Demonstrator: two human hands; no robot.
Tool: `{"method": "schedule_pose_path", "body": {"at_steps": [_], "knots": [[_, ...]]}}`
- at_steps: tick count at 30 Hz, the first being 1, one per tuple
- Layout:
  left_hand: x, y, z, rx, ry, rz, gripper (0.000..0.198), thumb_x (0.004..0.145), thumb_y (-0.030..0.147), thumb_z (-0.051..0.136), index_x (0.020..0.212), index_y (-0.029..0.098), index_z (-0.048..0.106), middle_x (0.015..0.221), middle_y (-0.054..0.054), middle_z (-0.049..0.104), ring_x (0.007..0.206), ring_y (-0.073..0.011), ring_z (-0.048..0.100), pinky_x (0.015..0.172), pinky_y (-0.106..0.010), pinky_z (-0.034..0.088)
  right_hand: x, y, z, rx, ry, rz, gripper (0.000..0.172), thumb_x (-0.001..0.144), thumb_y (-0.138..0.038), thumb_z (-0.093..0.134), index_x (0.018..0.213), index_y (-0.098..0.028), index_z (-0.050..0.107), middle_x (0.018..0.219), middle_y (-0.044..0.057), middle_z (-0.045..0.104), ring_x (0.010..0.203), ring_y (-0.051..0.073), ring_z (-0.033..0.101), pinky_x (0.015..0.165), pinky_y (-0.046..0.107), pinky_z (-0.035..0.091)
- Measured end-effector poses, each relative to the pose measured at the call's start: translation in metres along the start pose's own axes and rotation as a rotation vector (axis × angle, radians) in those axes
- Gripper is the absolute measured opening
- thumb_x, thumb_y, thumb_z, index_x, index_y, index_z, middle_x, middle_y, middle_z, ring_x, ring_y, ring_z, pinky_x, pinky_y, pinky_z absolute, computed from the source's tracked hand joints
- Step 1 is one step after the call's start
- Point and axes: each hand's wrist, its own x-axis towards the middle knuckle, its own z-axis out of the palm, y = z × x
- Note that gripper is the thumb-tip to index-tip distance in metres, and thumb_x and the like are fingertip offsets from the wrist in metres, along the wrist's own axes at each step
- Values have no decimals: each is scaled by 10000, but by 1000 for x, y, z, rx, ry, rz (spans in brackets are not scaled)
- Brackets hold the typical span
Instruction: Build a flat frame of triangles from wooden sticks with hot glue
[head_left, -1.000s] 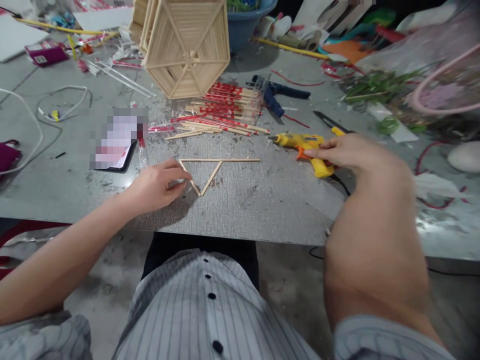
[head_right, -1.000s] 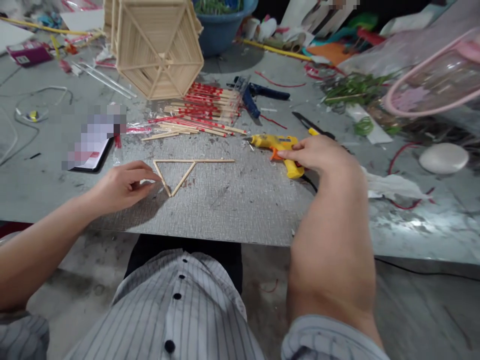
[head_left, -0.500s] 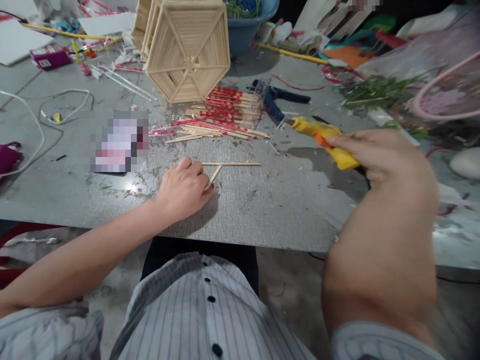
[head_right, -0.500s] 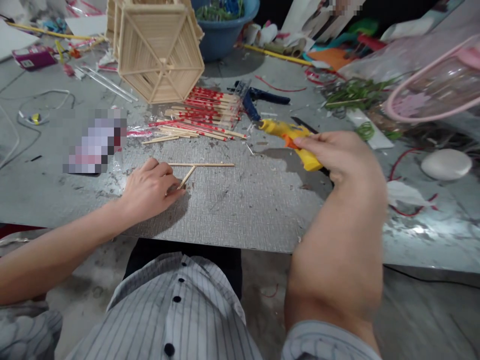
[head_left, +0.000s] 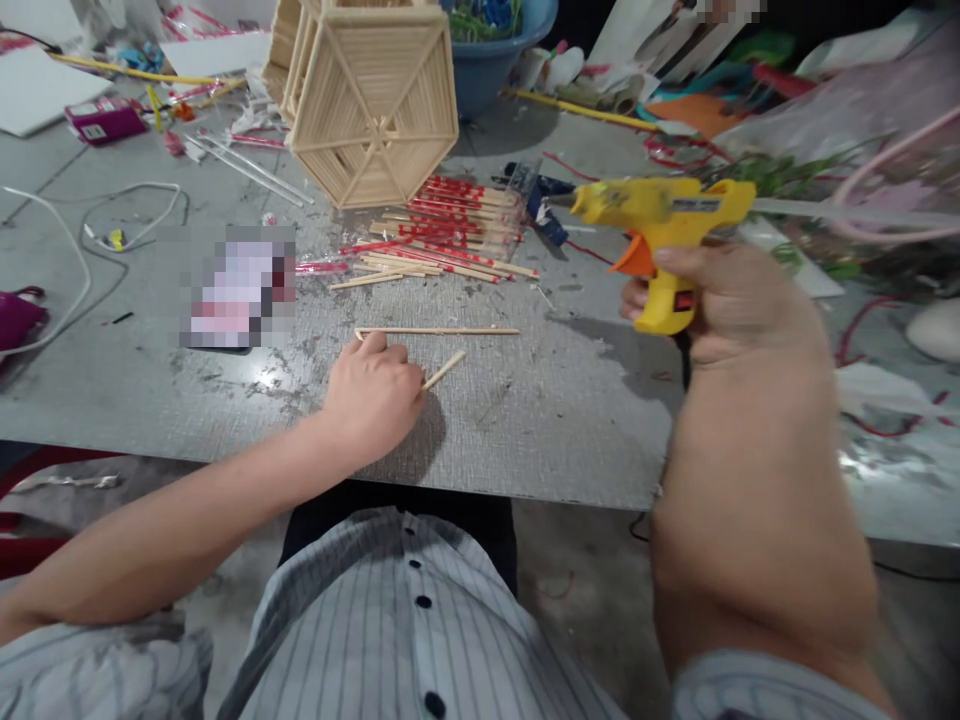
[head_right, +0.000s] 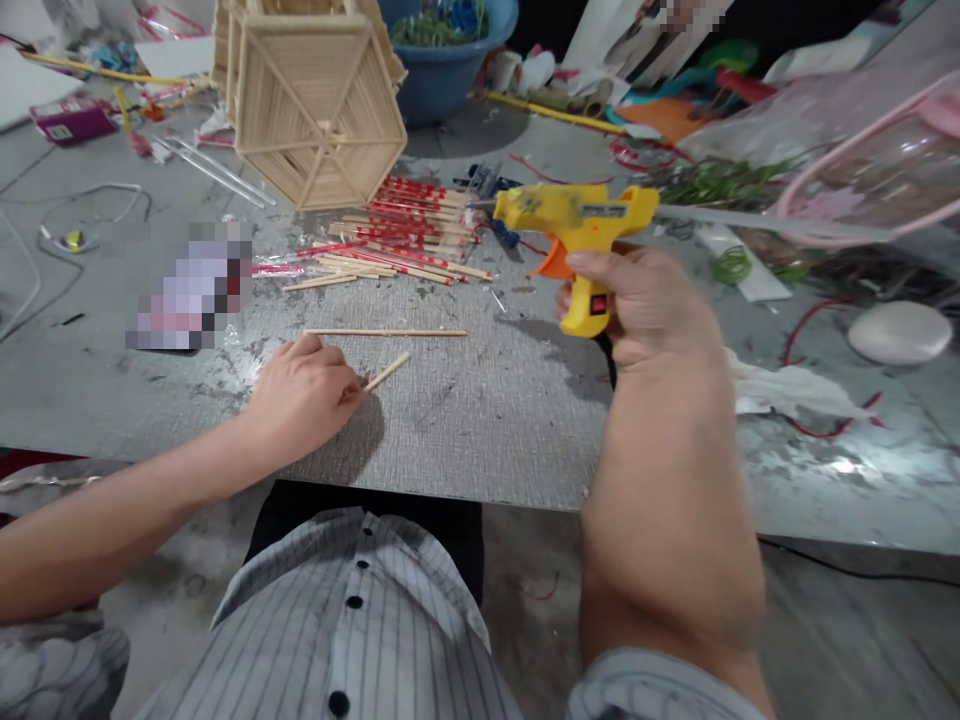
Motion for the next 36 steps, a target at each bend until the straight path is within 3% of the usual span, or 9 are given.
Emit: {"method": "schedule_pose_path", "body": {"at_steps": [5,10,14,18,21,24,26,30,36], "knots": [[-13,10,7,3,138,126,181,818,163,656,645,175,705,679,-79,657,800,-264,586,637,-371,412,-6,0,11,13,-54,35,358,461,-241,757,795,-221,630,628,-47,658,441,130,568,428,266,449],[-30,12,19,-32,324,313,202,855,150,657,655,180,659,686,-55,638,735,-219,545,608,-348,408,-16,3,21,-46,-329,-45,286,637,-260,749,900,-229,639,821,5,756,443,117,587,464,261,455],[-29,-18,10,-178,360,404,242,952,201,517,800,170,702,772,-50,682,723,-177,551,676,-312,463,-24,7,28,-113,-472,-24,244,656,-267,774,858,-211,650,811,30,754,450,119,584,456,262,451],[-17,-65,3,-294,388,341,199,919,191,519,942,154,713,856,-69,705,775,-173,608,738,-310,485,-28,11,29,-185,-618,-12,286,661,-316,789,909,-224,679,798,26,727,470,121,570,432,262,445],[-9,-84,9,-311,245,379,202,927,247,542,947,196,737,892,-64,699,802,-175,605,752,-305,487,-28,13,29,-330,-770,4,254,699,-404,771,880,-239,704,811,22,708,520,126,575,449,266,472],[-5,-86,17,-306,133,406,217,947,303,548,969,238,754,949,-62,697,852,-177,605,770,-295,484,-31,12,35,-448,-876,-56,286,711,-490,764,872,-259,712,826,24,701,652,172,636,518,289,523],[-4,-84,20,-300,121,409,234,956,330,539,962,246,757,957,-63,695,866,-181,604,782,-300,481,-36,11,40,-510,-902,-145,296,716,-529,758,857,-276,696,800,19,682,707,191,649,546,298,534],[-4,-85,19,-319,149,406,266,952,315,500,921,243,754,941,-66,696,836,-182,599,780,-313,478,-48,9,49,-678,-952,-368,284,762,-546,705,786,-280,607,665,-14,625,545,158,574,469,294,468],[-8,-91,12,-298,129,342,316,811,198,465,898,254,764,750,-44,652,695,-176,567,661,-301,456,-59,12,47,-871,-998,-558,156,849,-429,629,889,-279,610,717,-11,667,552,151,591,524,291,453]]}}
